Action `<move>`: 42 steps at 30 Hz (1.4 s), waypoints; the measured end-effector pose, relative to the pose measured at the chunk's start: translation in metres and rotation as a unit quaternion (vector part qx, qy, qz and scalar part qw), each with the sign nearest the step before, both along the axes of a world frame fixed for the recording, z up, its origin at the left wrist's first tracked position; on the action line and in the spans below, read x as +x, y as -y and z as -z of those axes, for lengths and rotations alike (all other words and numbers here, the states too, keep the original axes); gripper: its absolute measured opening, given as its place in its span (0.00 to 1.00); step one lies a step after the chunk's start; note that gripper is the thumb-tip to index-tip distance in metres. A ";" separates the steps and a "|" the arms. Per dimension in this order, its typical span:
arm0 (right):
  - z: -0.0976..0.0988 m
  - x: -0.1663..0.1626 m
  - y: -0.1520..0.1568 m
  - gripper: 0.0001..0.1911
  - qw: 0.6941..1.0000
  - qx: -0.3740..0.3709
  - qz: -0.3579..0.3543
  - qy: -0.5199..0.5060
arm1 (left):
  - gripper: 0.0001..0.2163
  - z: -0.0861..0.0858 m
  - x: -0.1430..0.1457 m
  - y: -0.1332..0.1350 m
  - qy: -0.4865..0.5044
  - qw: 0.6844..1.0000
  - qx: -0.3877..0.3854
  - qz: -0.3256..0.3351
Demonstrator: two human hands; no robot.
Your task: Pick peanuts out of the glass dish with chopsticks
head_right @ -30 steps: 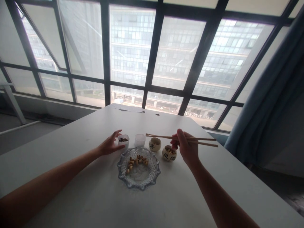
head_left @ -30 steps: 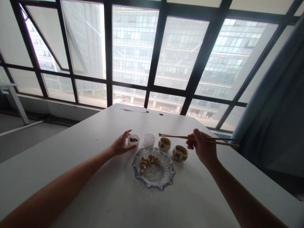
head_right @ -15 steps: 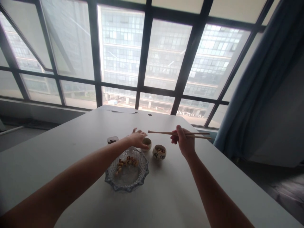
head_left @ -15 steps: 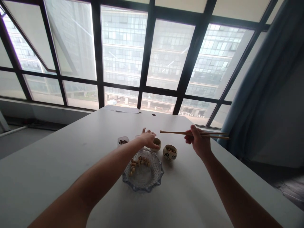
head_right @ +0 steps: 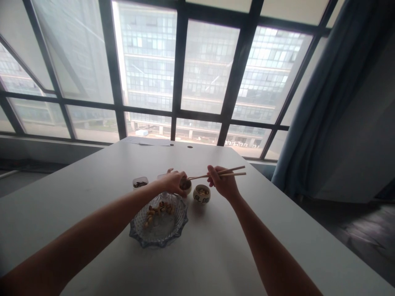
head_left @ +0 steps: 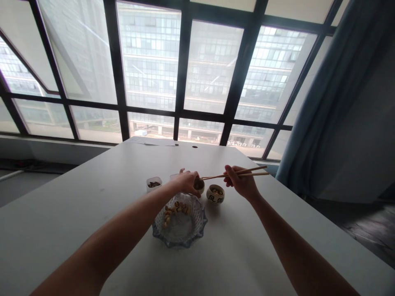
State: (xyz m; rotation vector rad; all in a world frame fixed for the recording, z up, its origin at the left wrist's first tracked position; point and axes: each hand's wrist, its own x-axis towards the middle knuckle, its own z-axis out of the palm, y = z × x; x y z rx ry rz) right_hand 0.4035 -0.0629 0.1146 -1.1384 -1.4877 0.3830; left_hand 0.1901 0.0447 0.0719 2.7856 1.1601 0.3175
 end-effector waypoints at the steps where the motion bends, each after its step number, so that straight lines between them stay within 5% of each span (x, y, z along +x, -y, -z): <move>1: 0.002 0.000 -0.001 0.29 1.000 -0.003 -0.002 0.012 | 0.40 0.000 0.000 -0.001 0.000 1.000 -0.001 0.000; 10: -0.003 -0.019 0.009 0.31 0.999 -0.019 -0.020 -0.025 | 0.36 -0.004 -0.006 -0.007 -0.022 1.000 -0.001 -0.013; 17: 0.009 -0.047 0.021 0.33 0.973 -0.149 -0.160 0.074 | 0.26 -0.009 -0.075 0.009 0.086 0.991 0.101 -0.014; 26: 0.031 -0.073 0.023 0.27 0.974 -0.094 -0.198 0.054 | 0.28 0.022 -0.165 0.022 0.212 0.959 0.149 -0.117; 32: 0.043 -0.079 0.048 0.27 0.986 -0.065 -0.137 -0.069 | 0.27 0.052 -0.177 0.026 0.290 0.941 0.122 -0.124; 36: 0.056 -0.080 0.076 0.25 0.983 -0.082 -0.163 -0.007 | 0.29 0.066 -0.179 0.027 0.309 0.937 0.081 -0.139; 42: 0.063 -0.084 0.084 0.21 0.973 0.035 -0.184 0.139 | 0.32 0.067 -0.178 0.031 0.282 0.947 0.071 -0.136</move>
